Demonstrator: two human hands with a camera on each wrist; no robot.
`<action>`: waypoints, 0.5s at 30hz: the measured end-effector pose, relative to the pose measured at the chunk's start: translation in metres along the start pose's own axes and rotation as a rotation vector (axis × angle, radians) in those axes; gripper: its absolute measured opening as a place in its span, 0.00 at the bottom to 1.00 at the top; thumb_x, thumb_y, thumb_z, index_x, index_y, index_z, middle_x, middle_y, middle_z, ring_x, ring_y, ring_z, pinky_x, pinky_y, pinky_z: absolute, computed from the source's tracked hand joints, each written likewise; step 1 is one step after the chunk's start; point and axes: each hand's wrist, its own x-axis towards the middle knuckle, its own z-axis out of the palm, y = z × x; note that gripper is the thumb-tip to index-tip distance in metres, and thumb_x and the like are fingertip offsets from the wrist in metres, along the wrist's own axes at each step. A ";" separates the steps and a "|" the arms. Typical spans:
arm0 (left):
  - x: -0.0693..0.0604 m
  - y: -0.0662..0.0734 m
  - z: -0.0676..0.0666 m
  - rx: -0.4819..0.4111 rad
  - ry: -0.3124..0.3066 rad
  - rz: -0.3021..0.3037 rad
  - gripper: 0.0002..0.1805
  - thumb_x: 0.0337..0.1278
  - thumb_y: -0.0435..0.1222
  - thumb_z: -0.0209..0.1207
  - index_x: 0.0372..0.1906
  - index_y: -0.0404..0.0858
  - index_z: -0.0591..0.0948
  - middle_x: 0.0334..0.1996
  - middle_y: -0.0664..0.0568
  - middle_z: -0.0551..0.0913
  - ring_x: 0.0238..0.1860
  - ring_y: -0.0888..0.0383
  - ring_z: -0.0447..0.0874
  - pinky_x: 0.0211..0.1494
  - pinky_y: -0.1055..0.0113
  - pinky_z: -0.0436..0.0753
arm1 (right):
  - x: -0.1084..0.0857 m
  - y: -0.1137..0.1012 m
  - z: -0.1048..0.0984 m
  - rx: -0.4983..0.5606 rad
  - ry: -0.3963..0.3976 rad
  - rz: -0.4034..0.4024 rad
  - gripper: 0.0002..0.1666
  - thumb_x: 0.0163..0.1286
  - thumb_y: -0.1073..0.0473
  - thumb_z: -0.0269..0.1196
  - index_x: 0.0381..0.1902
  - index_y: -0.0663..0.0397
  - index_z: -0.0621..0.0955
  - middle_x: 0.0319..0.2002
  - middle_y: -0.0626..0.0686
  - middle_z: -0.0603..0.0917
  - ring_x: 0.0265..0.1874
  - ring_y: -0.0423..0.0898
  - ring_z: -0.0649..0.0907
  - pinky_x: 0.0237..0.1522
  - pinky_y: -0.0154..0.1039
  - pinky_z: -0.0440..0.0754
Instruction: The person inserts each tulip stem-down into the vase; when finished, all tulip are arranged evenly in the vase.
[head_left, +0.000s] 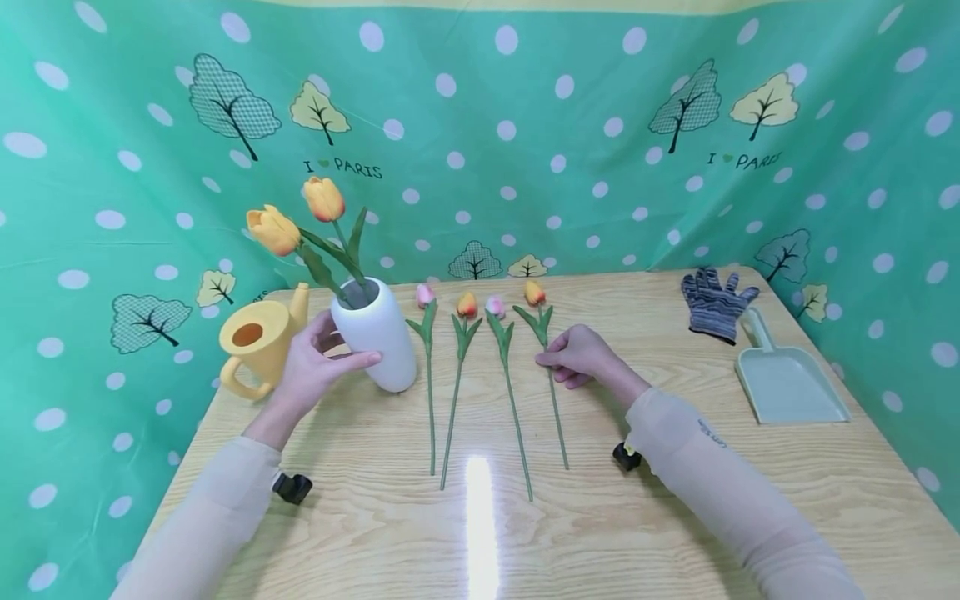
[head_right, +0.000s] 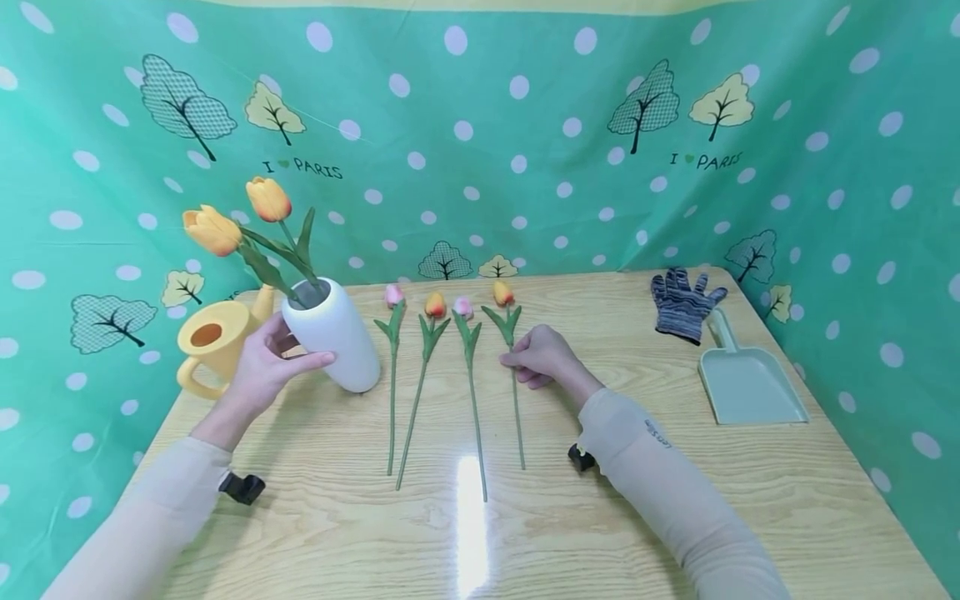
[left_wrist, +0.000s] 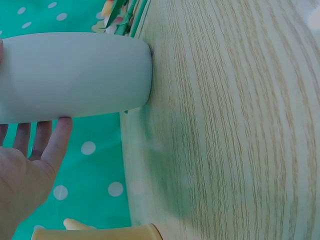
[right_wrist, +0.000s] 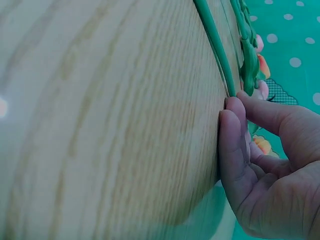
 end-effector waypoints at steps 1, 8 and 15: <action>0.000 0.000 0.000 0.002 0.001 -0.002 0.40 0.48 0.38 0.79 0.69 0.50 0.74 0.59 0.52 0.80 0.57 0.53 0.79 0.55 0.62 0.83 | -0.001 0.000 0.000 -0.002 -0.003 -0.002 0.16 0.66 0.55 0.73 0.45 0.60 0.83 0.25 0.55 0.85 0.20 0.44 0.84 0.26 0.41 0.88; 0.000 0.004 0.000 0.006 0.004 0.000 0.41 0.49 0.38 0.78 0.69 0.49 0.74 0.60 0.51 0.80 0.57 0.53 0.79 0.53 0.65 0.83 | -0.003 0.000 -0.005 0.033 -0.059 -0.023 0.13 0.69 0.58 0.69 0.45 0.61 0.83 0.27 0.55 0.84 0.22 0.45 0.84 0.27 0.41 0.88; -0.001 0.004 0.000 0.007 -0.003 -0.014 0.41 0.49 0.39 0.78 0.69 0.50 0.73 0.60 0.52 0.79 0.58 0.53 0.78 0.56 0.61 0.82 | -0.001 0.007 -0.015 0.174 -0.155 0.004 0.18 0.71 0.60 0.67 0.52 0.65 0.80 0.31 0.55 0.82 0.25 0.45 0.84 0.33 0.44 0.89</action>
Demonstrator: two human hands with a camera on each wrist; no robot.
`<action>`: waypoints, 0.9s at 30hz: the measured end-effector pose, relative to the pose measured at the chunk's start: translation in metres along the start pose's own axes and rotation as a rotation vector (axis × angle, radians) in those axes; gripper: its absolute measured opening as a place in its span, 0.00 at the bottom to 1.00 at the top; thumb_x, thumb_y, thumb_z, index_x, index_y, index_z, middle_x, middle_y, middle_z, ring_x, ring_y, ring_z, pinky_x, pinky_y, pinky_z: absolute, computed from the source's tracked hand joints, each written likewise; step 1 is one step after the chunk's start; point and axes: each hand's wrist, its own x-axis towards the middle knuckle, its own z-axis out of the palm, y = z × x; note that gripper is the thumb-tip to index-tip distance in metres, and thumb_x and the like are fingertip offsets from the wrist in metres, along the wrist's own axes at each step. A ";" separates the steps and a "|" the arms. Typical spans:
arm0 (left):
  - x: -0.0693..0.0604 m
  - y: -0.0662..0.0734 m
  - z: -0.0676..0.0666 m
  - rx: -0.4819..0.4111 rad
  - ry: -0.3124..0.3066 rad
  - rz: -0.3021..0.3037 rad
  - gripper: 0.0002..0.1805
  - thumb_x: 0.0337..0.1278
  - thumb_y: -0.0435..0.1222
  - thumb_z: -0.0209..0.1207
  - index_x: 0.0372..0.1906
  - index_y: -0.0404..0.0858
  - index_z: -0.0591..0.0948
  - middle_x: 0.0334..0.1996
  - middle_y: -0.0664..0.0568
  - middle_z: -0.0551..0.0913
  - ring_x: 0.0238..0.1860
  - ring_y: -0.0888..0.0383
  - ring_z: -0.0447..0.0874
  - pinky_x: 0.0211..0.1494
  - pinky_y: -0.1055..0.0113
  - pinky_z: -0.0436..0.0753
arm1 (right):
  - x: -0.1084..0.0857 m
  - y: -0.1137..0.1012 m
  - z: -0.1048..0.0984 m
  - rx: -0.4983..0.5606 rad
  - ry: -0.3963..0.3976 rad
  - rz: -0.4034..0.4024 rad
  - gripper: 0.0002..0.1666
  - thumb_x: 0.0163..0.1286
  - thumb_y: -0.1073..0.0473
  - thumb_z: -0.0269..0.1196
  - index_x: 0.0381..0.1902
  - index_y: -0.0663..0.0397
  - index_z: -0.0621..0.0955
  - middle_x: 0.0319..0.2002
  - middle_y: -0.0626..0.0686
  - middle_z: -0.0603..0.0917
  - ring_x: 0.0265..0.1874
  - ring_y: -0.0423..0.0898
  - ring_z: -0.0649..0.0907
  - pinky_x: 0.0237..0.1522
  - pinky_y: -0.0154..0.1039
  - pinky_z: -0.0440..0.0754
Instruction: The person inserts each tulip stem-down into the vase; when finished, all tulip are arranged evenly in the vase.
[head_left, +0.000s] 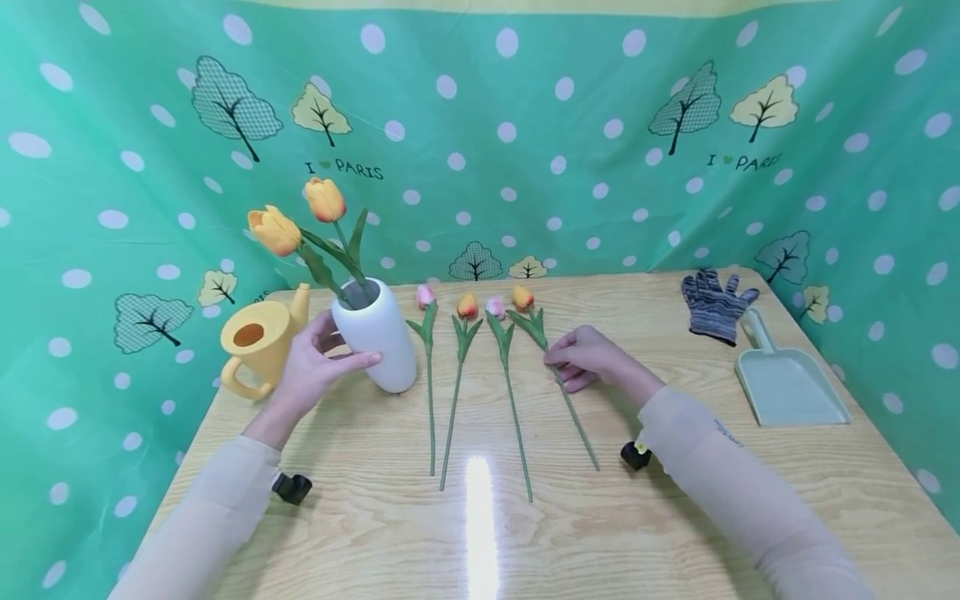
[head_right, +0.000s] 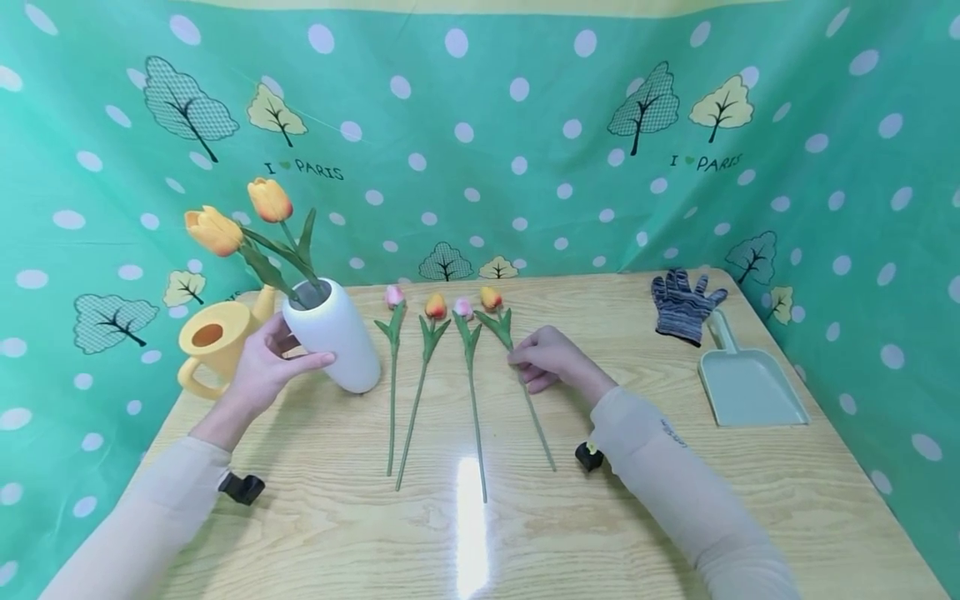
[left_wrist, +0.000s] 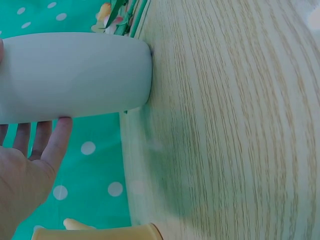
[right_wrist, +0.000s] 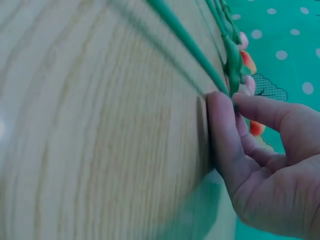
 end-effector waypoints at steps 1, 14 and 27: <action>0.000 0.000 0.000 0.002 0.002 -0.002 0.41 0.49 0.39 0.78 0.69 0.50 0.73 0.60 0.52 0.79 0.58 0.54 0.78 0.56 0.61 0.82 | 0.000 0.001 -0.001 0.016 -0.016 0.000 0.19 0.71 0.60 0.67 0.54 0.66 0.78 0.31 0.56 0.82 0.26 0.45 0.84 0.34 0.44 0.89; -0.001 0.000 0.002 -0.021 0.004 -0.001 0.41 0.49 0.37 0.78 0.70 0.48 0.73 0.60 0.51 0.79 0.58 0.53 0.78 0.57 0.60 0.81 | -0.016 0.005 -0.015 0.163 -0.192 -0.016 0.34 0.74 0.65 0.62 0.71 0.69 0.64 0.39 0.59 0.82 0.31 0.47 0.85 0.39 0.44 0.89; -0.002 0.001 0.000 -0.015 0.002 0.000 0.41 0.49 0.38 0.78 0.70 0.49 0.73 0.61 0.51 0.79 0.58 0.52 0.78 0.57 0.60 0.81 | -0.029 0.004 -0.021 0.300 -0.273 -0.032 0.31 0.72 0.68 0.62 0.66 0.72 0.63 0.49 0.66 0.82 0.44 0.56 0.86 0.50 0.52 0.85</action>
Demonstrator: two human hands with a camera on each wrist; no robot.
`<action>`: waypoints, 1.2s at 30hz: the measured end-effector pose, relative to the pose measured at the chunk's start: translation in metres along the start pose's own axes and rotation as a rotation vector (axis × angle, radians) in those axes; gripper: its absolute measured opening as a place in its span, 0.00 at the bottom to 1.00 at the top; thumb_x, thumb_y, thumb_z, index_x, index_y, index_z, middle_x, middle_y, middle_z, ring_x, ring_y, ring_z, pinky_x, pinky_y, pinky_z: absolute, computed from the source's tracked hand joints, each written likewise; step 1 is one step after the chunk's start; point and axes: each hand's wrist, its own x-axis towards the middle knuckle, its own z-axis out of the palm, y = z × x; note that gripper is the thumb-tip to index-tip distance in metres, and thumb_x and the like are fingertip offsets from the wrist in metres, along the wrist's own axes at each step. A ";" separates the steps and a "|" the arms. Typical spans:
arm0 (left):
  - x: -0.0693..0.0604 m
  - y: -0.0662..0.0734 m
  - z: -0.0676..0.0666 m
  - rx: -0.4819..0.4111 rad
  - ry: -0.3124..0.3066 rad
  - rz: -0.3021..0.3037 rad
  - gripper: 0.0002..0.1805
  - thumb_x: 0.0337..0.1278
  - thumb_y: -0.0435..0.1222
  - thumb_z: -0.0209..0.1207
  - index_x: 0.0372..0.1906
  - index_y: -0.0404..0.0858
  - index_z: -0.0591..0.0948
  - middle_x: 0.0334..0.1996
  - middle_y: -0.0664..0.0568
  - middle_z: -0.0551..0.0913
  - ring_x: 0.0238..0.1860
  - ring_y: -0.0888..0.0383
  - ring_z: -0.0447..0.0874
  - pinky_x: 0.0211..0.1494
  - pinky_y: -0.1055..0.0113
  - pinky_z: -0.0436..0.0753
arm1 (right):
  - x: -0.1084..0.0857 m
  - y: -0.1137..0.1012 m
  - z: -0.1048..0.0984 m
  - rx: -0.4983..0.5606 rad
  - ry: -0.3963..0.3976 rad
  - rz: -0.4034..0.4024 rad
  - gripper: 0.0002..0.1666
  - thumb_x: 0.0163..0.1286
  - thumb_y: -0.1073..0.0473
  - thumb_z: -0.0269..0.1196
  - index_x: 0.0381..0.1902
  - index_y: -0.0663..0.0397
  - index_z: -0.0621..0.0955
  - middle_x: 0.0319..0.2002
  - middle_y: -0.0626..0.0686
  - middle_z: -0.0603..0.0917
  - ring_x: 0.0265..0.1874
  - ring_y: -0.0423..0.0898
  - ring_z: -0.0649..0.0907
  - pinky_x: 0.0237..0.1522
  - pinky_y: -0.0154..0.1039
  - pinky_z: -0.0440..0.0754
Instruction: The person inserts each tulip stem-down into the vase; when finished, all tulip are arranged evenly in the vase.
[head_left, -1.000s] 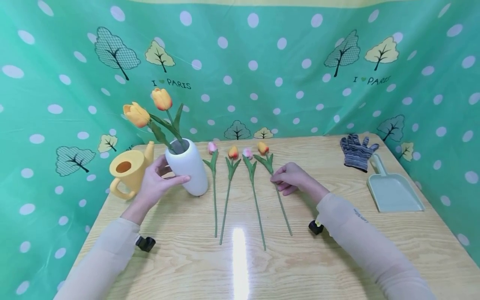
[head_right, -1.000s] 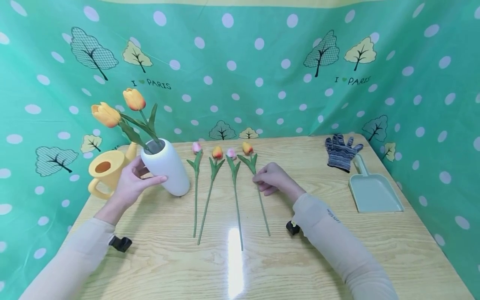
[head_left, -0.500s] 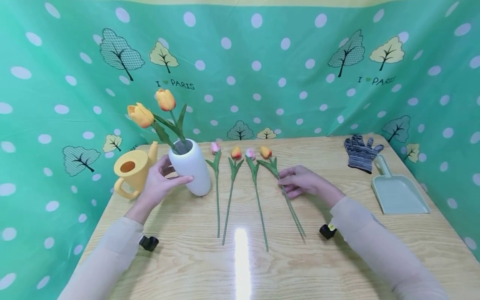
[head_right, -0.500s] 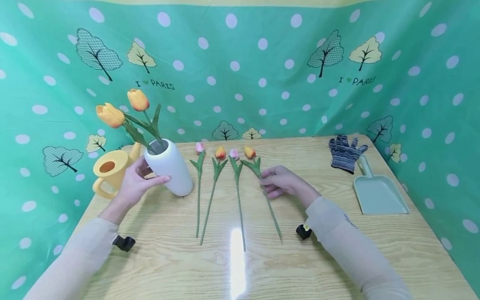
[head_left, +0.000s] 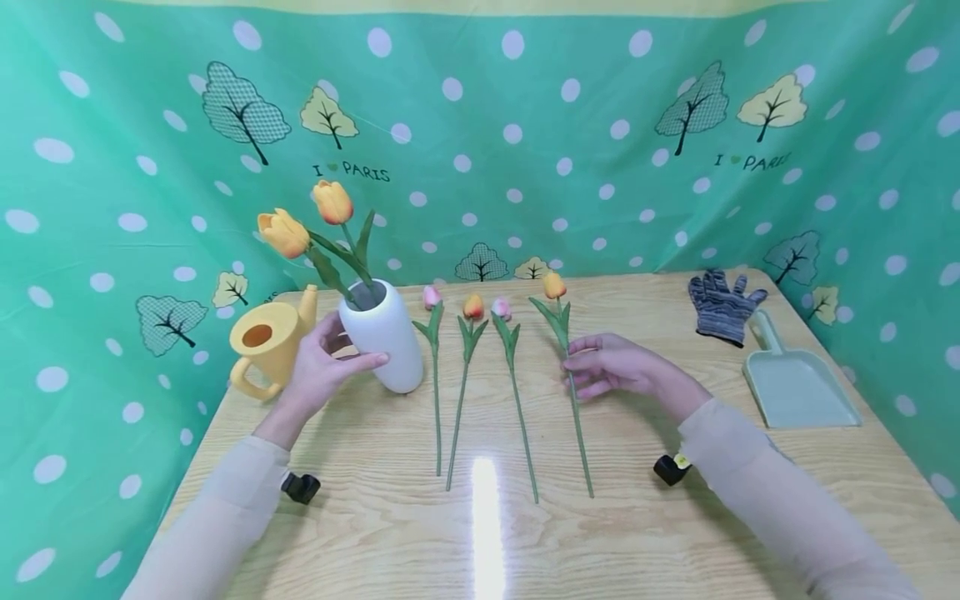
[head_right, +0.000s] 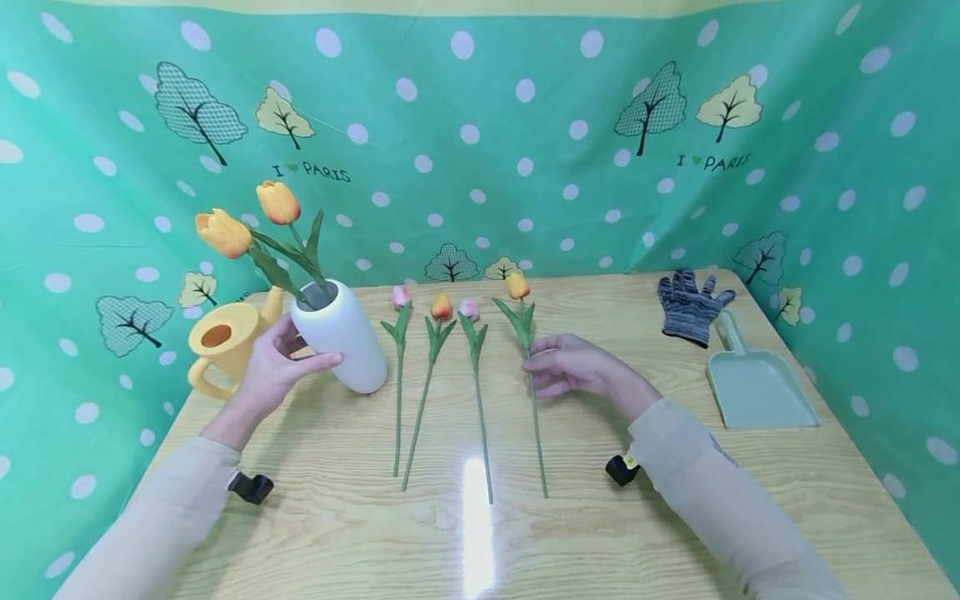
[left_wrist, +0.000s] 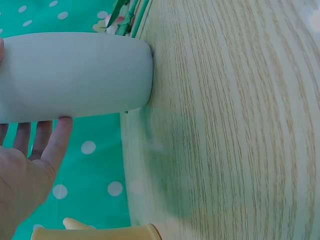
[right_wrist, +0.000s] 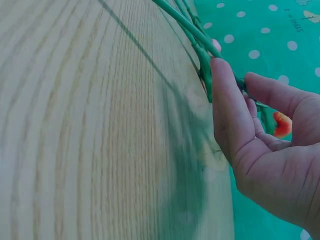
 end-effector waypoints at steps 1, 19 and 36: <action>0.000 0.000 -0.001 0.005 0.000 -0.002 0.41 0.50 0.39 0.78 0.70 0.49 0.73 0.61 0.51 0.79 0.58 0.52 0.78 0.57 0.60 0.82 | -0.001 0.001 0.000 0.006 -0.008 -0.004 0.29 0.72 0.68 0.62 0.65 0.72 0.63 0.50 0.67 0.82 0.44 0.56 0.87 0.51 0.52 0.85; 0.001 0.000 0.000 0.011 -0.005 0.010 0.41 0.49 0.38 0.78 0.70 0.49 0.73 0.60 0.51 0.79 0.58 0.53 0.78 0.57 0.57 0.81 | -0.021 -0.005 -0.011 -0.002 -0.048 -0.029 0.29 0.74 0.67 0.60 0.64 0.75 0.62 0.55 0.65 0.83 0.48 0.55 0.87 0.51 0.50 0.85; 0.001 -0.002 0.000 0.019 -0.004 -0.010 0.40 0.49 0.40 0.78 0.69 0.52 0.73 0.60 0.54 0.80 0.58 0.53 0.78 0.56 0.63 0.82 | -0.032 -0.012 -0.011 0.077 -0.043 -0.071 0.12 0.75 0.68 0.59 0.53 0.68 0.74 0.49 0.60 0.87 0.39 0.49 0.90 0.48 0.46 0.86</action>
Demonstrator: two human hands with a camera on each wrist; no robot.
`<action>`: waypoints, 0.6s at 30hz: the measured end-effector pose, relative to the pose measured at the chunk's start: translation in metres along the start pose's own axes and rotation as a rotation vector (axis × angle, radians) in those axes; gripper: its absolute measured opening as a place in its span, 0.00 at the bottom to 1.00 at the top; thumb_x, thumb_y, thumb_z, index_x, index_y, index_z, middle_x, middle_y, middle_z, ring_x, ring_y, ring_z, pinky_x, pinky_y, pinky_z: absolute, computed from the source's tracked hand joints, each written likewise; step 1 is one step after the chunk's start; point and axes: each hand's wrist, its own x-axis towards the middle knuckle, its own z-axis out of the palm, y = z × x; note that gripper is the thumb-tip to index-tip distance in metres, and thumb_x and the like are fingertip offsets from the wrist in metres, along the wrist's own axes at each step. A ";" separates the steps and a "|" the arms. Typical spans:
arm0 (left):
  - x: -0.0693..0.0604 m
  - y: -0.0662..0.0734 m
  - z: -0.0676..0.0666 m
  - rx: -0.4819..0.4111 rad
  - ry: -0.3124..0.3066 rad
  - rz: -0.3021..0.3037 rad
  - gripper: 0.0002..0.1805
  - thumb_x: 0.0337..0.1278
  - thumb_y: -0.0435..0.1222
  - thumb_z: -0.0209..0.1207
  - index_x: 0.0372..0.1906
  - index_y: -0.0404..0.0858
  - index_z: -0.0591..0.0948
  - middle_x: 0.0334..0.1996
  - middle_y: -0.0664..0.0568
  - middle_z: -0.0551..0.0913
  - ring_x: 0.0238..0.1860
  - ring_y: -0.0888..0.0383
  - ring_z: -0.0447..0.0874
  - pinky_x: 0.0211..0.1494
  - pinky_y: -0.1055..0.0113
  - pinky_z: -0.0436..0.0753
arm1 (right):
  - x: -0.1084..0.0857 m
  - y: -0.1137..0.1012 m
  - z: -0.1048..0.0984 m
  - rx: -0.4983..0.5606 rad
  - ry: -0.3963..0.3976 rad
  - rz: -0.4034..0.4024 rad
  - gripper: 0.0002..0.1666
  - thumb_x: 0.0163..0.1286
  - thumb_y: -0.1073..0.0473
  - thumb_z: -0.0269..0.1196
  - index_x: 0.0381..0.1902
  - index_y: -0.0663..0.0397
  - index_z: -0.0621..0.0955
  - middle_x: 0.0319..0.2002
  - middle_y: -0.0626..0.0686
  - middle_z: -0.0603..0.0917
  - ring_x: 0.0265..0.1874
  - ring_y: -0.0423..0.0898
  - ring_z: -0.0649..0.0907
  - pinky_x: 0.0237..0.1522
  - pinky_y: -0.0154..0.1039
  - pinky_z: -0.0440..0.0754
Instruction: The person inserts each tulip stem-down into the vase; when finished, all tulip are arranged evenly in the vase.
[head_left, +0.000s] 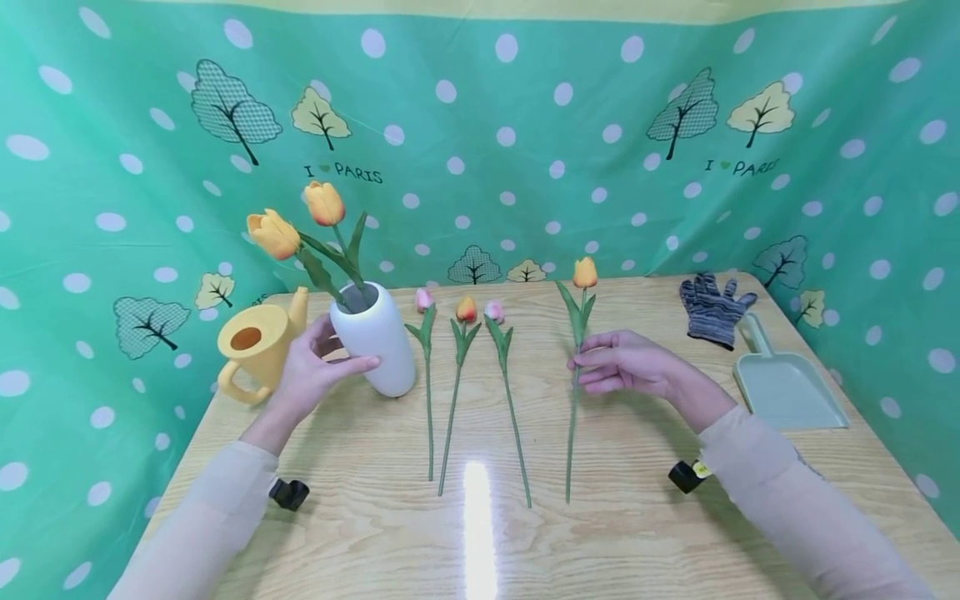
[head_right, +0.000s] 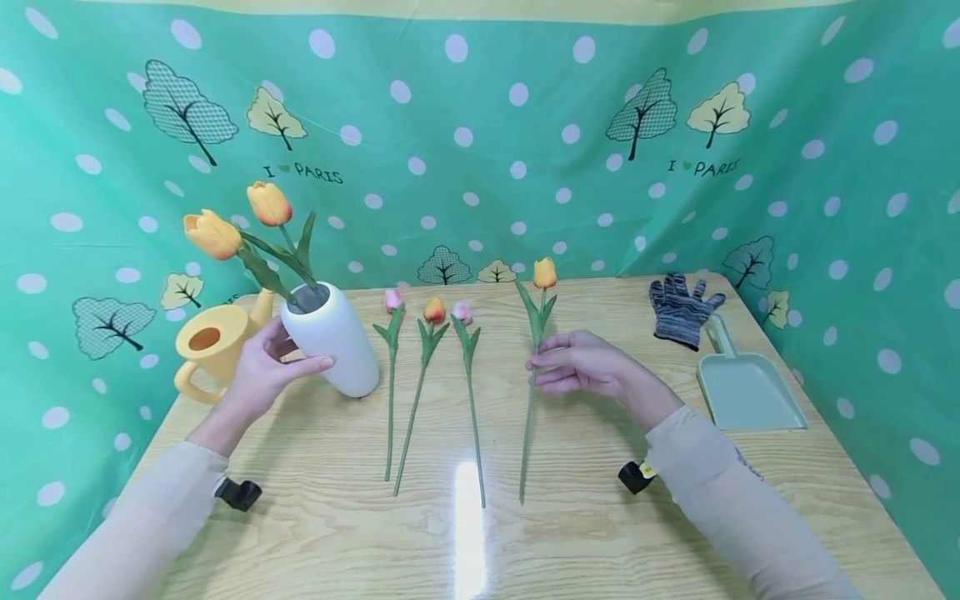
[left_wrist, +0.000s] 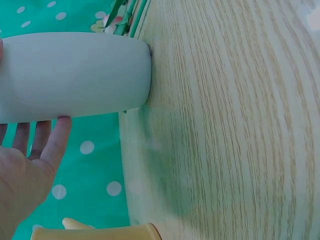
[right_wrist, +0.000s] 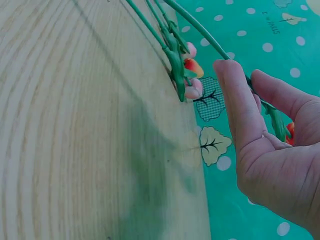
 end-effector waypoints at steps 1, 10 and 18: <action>0.000 0.001 0.000 0.000 -0.002 -0.004 0.40 0.50 0.40 0.78 0.69 0.52 0.73 0.60 0.54 0.79 0.58 0.54 0.78 0.56 0.62 0.82 | -0.001 -0.001 0.001 0.007 -0.001 -0.006 0.11 0.75 0.68 0.60 0.52 0.66 0.75 0.48 0.59 0.87 0.40 0.49 0.90 0.48 0.46 0.86; -0.001 0.006 0.000 0.009 -0.017 -0.045 0.43 0.50 0.38 0.77 0.72 0.46 0.70 0.62 0.49 0.77 0.59 0.49 0.77 0.51 0.69 0.82 | -0.011 -0.024 0.015 0.029 0.028 -0.104 0.06 0.75 0.67 0.60 0.48 0.61 0.78 0.48 0.57 0.88 0.43 0.51 0.89 0.50 0.48 0.85; -0.001 0.002 -0.001 0.002 -0.010 -0.031 0.43 0.49 0.40 0.78 0.71 0.52 0.71 0.60 0.53 0.79 0.59 0.52 0.77 0.53 0.66 0.82 | -0.013 -0.036 0.036 0.043 0.056 -0.236 0.05 0.74 0.68 0.61 0.45 0.59 0.77 0.49 0.55 0.87 0.48 0.51 0.88 0.51 0.51 0.85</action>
